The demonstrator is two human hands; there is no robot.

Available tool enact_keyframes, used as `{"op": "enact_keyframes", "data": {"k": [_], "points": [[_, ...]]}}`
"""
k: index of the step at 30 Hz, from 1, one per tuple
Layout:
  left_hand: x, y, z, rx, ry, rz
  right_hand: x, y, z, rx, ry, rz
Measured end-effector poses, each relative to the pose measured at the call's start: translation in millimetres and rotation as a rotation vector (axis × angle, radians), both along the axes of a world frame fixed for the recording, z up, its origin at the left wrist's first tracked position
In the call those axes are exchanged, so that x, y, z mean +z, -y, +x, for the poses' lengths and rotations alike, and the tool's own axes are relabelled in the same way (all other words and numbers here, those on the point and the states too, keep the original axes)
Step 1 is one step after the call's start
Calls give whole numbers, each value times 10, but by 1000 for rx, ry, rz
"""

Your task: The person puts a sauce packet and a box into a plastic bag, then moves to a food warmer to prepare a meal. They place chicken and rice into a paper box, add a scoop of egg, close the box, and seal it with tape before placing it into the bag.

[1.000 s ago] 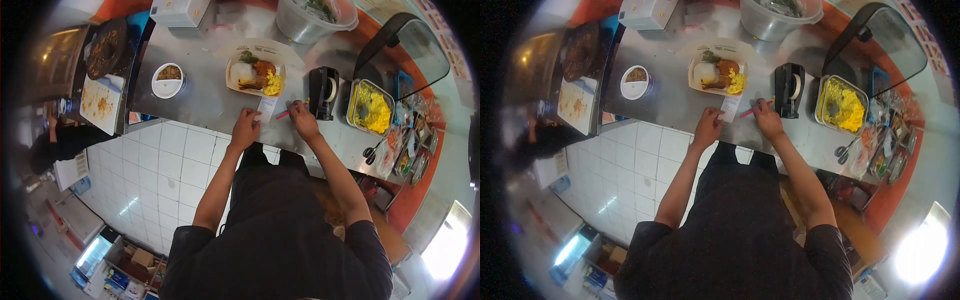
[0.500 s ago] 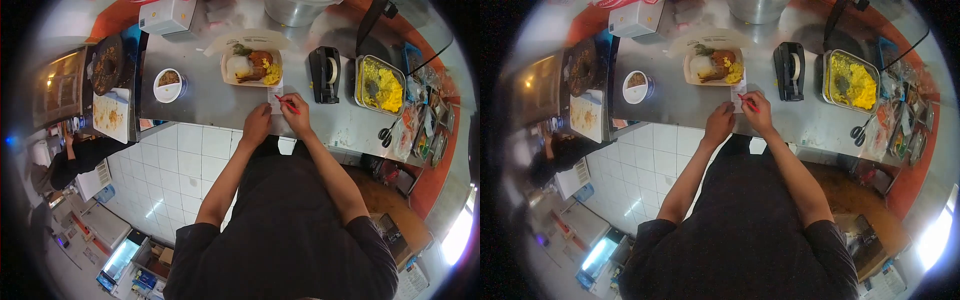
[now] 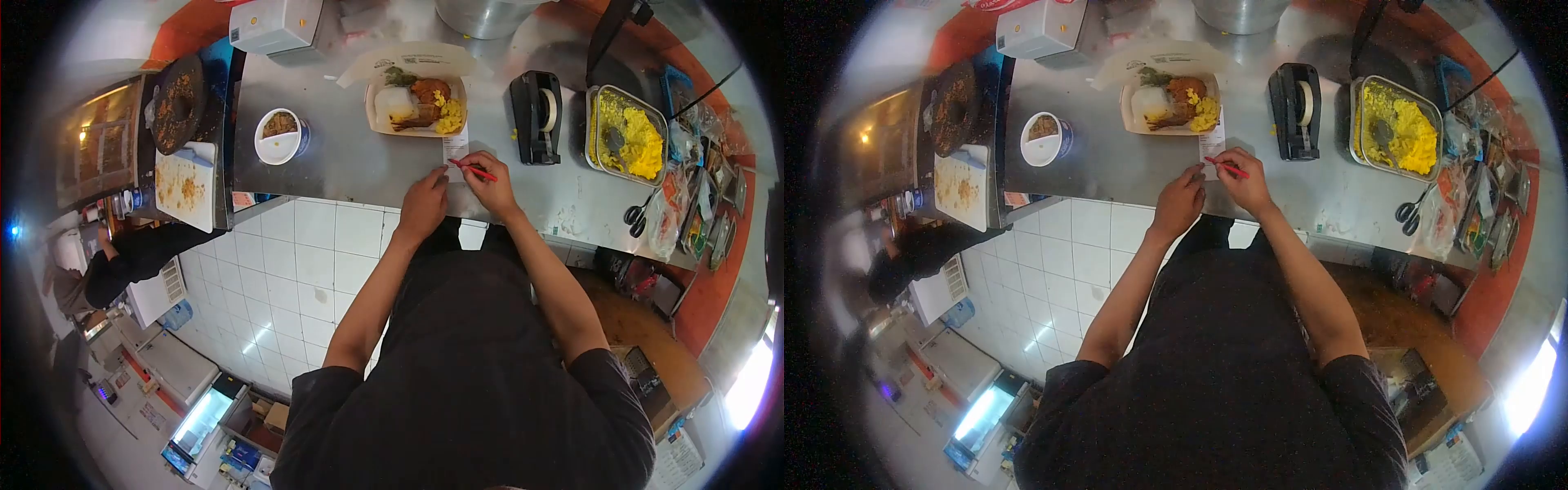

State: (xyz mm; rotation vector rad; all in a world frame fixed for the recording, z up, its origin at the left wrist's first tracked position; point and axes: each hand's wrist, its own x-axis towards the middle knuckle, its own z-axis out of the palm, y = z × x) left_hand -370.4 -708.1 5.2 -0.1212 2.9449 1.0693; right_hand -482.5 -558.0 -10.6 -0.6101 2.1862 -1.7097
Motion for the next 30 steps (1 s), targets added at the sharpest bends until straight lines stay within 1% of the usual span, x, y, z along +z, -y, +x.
{"op": "enact_keyframes", "data": {"k": [3, 5, 6, 9, 11, 12, 14, 15, 17, 18, 19, 20, 21, 23, 25, 26, 27, 28, 29, 30], "points": [[6, 10, -6, -13, -28, -1, 8, -23, 6, -6, -1, 43], [37, -22, 3, 11, 8, 1, 9, -33, 18, 68, -12, 31], [60, -35, 8, 35, 46, 3, 12, -40, 33, 66, -11, 31], [27, -34, -3, 5, 21, 6, 34, -60, 50, 8, 7, -11], [29, -32, 17, 3, 32, 8, 46, -84, 92, -7, 100, -35], [39, -28, 6, 4, 38, 7, 51, -101, 95, -6, 99, -35], [51, -12, -9, 1, 48, 8, 56, -130, 106, 86, 36, 90], [57, -5, -5, -5, 58, 9, 53, -138, 111, 85, 39, 89], [89, 41, 4, -25, 95, 57, 78, -135, 91, -70, -193, 32], [106, 89, -25, -40, 126, 104, 106, -119, 51, -68, -200, 30], [119, 155, -56, -39, 124, 103, 140, -122, 40, -53, -263, 152], [216, 251, -135, 103, -55, 25, 207, -112, 22, -41, -323, 274], [335, 373, -251, 241, -238, -53, 301, -78, -46, -47, -325, 272], [686, 699, -578, 442, -536, -75, 596, 36, -251, 9, -401, 454], [931, 1009, -890, 439, -694, -163, 999, 290, -559, -89, -436, 259], [954, 1137, -1005, 444, -703, -166, 1114, 445, -749, -116, -509, 227], [989, 1256, -1124, 358, -560, 4, 1189, 565, -913, -147, -585, 192], [1023, 1348, -1175, 266, -410, 170, 1225, 620, -1007, -150, -593, 185], [1045, 1430, -1165, 262, -418, 165, 1250, 669, -1091, -77, -503, 293], [1037, 1509, -1136, 192, -243, 102, 1265, 709, -1155, -6, -411, 399]]}}
